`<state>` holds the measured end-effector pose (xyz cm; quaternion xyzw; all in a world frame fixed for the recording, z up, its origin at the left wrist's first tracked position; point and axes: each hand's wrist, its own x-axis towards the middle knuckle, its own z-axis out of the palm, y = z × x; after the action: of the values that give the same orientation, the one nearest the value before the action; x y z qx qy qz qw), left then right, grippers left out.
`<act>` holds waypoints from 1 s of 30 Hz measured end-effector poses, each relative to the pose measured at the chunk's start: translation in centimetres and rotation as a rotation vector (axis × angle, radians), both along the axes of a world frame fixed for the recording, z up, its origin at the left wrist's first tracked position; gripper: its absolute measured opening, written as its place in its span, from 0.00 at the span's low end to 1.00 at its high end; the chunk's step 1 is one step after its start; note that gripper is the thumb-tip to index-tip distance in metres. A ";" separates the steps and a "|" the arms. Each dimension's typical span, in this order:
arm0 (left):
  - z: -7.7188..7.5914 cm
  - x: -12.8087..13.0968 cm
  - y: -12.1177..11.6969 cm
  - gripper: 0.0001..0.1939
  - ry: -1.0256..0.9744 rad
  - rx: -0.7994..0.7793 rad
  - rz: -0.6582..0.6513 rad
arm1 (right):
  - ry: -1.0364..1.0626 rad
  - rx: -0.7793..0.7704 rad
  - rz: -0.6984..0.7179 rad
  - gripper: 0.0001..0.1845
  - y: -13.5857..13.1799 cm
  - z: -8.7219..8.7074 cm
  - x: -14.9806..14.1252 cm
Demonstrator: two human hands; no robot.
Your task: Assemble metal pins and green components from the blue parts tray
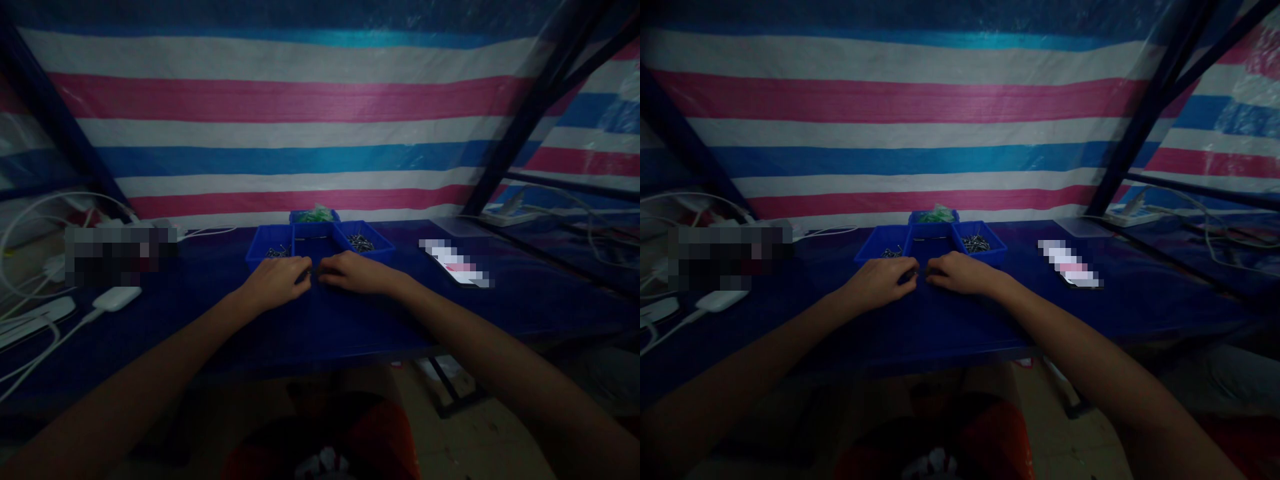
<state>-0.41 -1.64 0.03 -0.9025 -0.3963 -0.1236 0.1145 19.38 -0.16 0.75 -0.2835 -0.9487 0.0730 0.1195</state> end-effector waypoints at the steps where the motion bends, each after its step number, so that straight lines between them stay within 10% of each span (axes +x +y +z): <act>1: 0.0 0.0 0.1 0.07 0.008 -0.002 0.002 | 0.004 0.002 -0.011 0.10 -0.1 0.1 0.0; 30: 0.1 -0.1 0.1 0.09 0.075 -0.028 0.112 | -0.012 0.073 -0.147 0.11 0.0 0.3 0.1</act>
<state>-0.48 -1.56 0.10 -0.8845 -0.4431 -0.0776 0.1235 19.49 -0.15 1.01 -0.3485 -0.9280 0.0279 0.1290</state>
